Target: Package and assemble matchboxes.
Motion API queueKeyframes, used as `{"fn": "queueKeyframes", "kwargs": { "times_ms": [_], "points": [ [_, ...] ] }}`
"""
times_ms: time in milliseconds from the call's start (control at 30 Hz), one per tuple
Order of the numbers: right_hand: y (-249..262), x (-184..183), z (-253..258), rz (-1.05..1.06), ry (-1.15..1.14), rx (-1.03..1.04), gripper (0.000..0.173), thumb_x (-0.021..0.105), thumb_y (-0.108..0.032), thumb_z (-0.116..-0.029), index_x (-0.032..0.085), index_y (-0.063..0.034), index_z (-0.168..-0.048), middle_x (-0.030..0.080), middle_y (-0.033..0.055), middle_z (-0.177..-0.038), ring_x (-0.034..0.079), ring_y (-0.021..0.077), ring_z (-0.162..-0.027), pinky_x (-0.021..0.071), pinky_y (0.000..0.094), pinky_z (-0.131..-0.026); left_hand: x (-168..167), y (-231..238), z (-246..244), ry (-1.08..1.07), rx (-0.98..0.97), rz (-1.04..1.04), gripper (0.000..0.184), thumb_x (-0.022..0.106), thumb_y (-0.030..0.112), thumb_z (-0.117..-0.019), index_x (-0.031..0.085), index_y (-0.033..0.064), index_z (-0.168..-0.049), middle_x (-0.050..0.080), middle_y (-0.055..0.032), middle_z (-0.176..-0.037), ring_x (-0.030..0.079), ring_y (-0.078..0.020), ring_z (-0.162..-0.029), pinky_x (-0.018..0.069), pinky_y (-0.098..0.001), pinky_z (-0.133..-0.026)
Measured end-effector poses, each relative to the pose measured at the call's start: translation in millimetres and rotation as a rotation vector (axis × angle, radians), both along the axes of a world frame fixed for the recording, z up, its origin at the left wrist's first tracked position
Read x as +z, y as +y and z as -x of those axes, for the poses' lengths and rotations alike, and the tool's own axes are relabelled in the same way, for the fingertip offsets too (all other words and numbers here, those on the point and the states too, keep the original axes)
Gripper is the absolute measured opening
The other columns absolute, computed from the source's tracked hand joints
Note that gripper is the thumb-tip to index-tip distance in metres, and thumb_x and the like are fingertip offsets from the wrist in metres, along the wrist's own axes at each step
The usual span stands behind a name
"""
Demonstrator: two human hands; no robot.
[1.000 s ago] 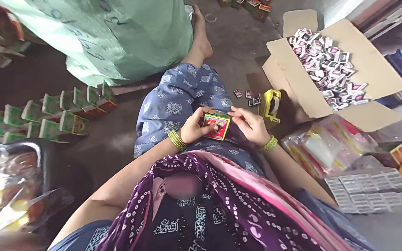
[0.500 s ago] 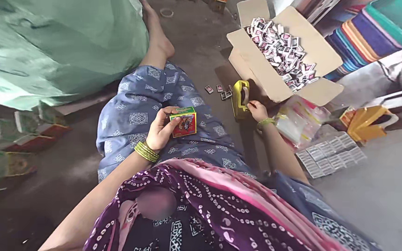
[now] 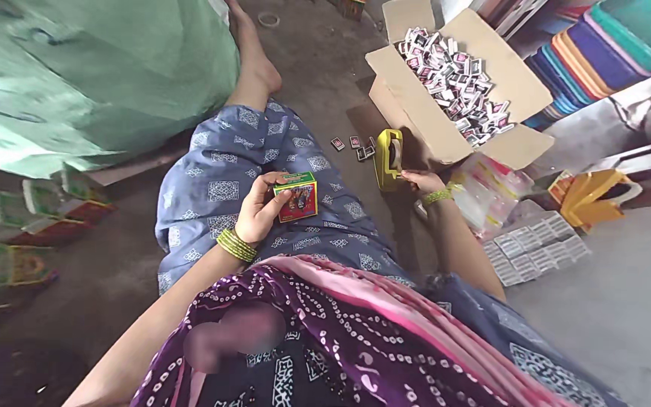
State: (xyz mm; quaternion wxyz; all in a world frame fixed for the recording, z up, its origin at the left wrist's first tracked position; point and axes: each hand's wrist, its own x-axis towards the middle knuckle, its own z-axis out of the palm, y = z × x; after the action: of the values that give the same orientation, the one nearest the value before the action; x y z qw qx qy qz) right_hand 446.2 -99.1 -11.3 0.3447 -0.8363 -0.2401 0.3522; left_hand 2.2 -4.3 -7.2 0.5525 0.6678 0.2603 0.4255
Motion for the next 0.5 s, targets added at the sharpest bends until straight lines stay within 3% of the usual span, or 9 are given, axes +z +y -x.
{"fn": "queueKeyframes", "kwargs": {
  "times_ms": [67,133,333,433,500],
  "points": [
    [-9,-5,2,0.081,-0.072,0.031,0.035,0.074,-0.039,-0.0949,0.074,-0.0119,-0.118,0.074,0.006,-0.108,0.065,0.0148,-0.09,0.0519,0.0391,-0.083,0,-1,0,0.0,-0.004,0.008,0.029,0.057,0.015,-0.1007,0.055,0.0079,-0.129,0.059,-0.0075,-0.136,0.065,-0.0165,-0.115,0.0583,-0.0368,-0.094],
    [-13,1,14,0.138,-0.093,0.021,0.04,0.075,-0.039,-0.0943,0.073,-0.0103,-0.122,0.071,0.0141,-0.121,0.065,0.0258,-0.114,0.0486,0.0496,-0.102,1,-1,0,0.011,-0.002,0.011,0.031,0.057,0.015,-0.1007,0.054,0.0079,-0.13,0.06,-0.0073,-0.136,0.066,-0.0154,-0.113,0.0588,-0.0359,-0.092],
    [-13,-11,25,0.089,-0.177,-0.029,0.034,0.081,-0.033,-0.09,0.076,-0.0096,-0.115,0.072,0.0142,-0.121,0.064,0.0275,-0.118,0.0473,0.0505,-0.104,2,-2,2,0.031,0.003,0.007,0.032,0.057,0.017,-0.1001,0.054,0.0066,-0.13,0.058,-0.0093,-0.137,0.063,-0.0171,-0.117,0.0571,-0.0372,-0.096],
    [-10,-14,25,0.104,-0.341,0.032,0.029,0.08,-0.032,-0.0904,0.078,-0.0099,-0.11,0.073,0.0148,-0.115,0.065,0.0311,-0.115,0.0474,0.055,-0.103,2,-2,2,0.03,0.001,0.011,0.032,0.057,0.016,-0.1005,0.054,0.0071,-0.131,0.059,-0.0095,-0.138,0.064,-0.0186,-0.117,0.0578,-0.0387,-0.095],
    [-7,-6,31,0.22,-0.498,0.134,0.025,0.074,-0.028,-0.0938,0.078,-0.0079,-0.109,0.073,0.0181,-0.114,0.065,0.0369,-0.115,0.0471,0.0607,-0.101,1,-2,1,0.04,0.004,0.012,0.032,0.056,0.016,-0.1009,0.054,0.0079,-0.132,0.06,-0.0084,-0.137,0.065,-0.0174,-0.115,0.0582,-0.0378,-0.094]
  ]
}}
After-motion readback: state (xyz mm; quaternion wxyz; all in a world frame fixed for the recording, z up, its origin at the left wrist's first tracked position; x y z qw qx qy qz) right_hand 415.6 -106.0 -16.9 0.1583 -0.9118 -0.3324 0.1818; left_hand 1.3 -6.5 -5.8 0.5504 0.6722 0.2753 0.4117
